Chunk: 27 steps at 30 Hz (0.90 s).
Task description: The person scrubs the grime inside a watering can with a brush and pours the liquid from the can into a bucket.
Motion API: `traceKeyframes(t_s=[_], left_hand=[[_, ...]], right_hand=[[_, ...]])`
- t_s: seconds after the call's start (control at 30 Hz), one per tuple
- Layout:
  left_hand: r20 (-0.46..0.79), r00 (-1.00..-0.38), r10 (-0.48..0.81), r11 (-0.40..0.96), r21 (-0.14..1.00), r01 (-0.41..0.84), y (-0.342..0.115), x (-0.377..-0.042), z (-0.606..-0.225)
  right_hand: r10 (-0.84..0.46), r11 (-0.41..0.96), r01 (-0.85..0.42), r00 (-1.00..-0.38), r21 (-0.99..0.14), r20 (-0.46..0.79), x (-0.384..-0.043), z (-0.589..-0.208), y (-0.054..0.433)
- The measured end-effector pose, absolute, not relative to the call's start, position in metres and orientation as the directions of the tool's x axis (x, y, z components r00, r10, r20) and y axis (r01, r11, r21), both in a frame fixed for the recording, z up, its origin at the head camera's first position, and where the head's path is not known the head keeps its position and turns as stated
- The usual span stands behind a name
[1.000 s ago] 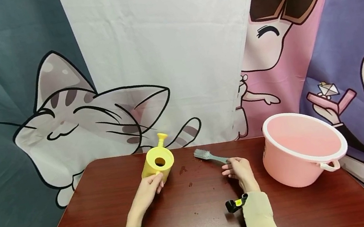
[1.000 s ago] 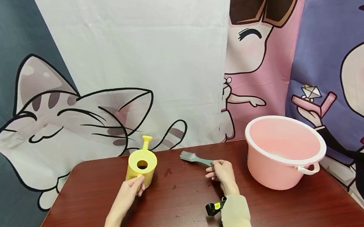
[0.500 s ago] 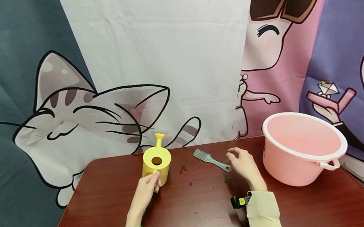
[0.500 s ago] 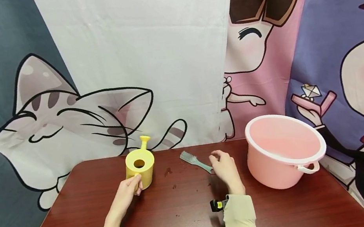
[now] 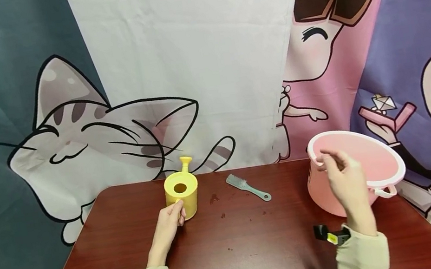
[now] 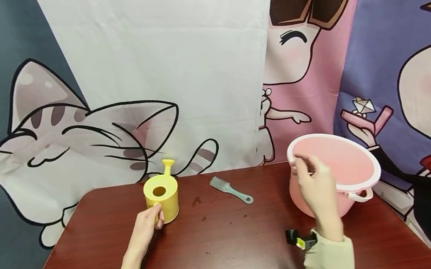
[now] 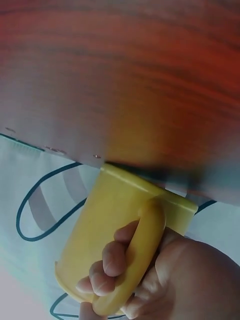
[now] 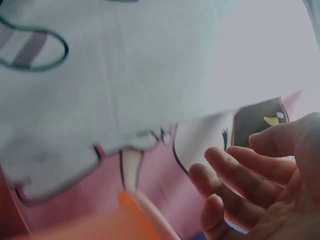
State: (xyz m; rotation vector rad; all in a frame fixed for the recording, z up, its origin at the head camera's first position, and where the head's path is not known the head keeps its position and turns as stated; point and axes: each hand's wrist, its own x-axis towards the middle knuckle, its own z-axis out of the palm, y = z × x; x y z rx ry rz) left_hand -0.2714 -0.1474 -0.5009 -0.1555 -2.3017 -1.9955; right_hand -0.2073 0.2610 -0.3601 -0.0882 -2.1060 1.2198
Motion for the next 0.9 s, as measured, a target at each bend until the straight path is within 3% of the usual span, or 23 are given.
traceKeyframes(t_s=[0.2, 0.37, 0.47, 0.77, 0.9], left_hand=[[0.084, -0.996, 0.014, 0.117, 0.989, 0.085, -0.149, -0.269, -0.497], [0.081, -0.996, 0.022, 0.091, 0.992, 0.083, -0.147, -0.258, -0.481], [0.09, -0.996, 0.026, 0.076, 0.993, 0.091, -0.145, -0.255, -0.476], [0.094, -0.995, -0.017, 0.03, 0.995, 0.093, -0.15, -0.269, -0.498], [0.102, -0.995, -0.024, 0.027, 0.995, 0.101, -0.151, -0.273, -0.507]], right_hand=[[0.492, 0.66, -0.211, -0.604, -0.721, 0.627, -0.197, -0.347, 0.306], [0.581, 0.71, -0.072, -0.503, -0.7, 0.64, -0.189, -0.343, 0.348], [0.615, 0.706, 0.016, -0.509, -0.708, 0.602, -0.186, -0.345, 0.374], [0.648, 0.648, 0.197, -0.649, -0.735, 0.398, -0.193, -0.378, 0.429], [0.651, 0.606, 0.293, -0.717, -0.74, 0.249, -0.197, -0.392, 0.445]])
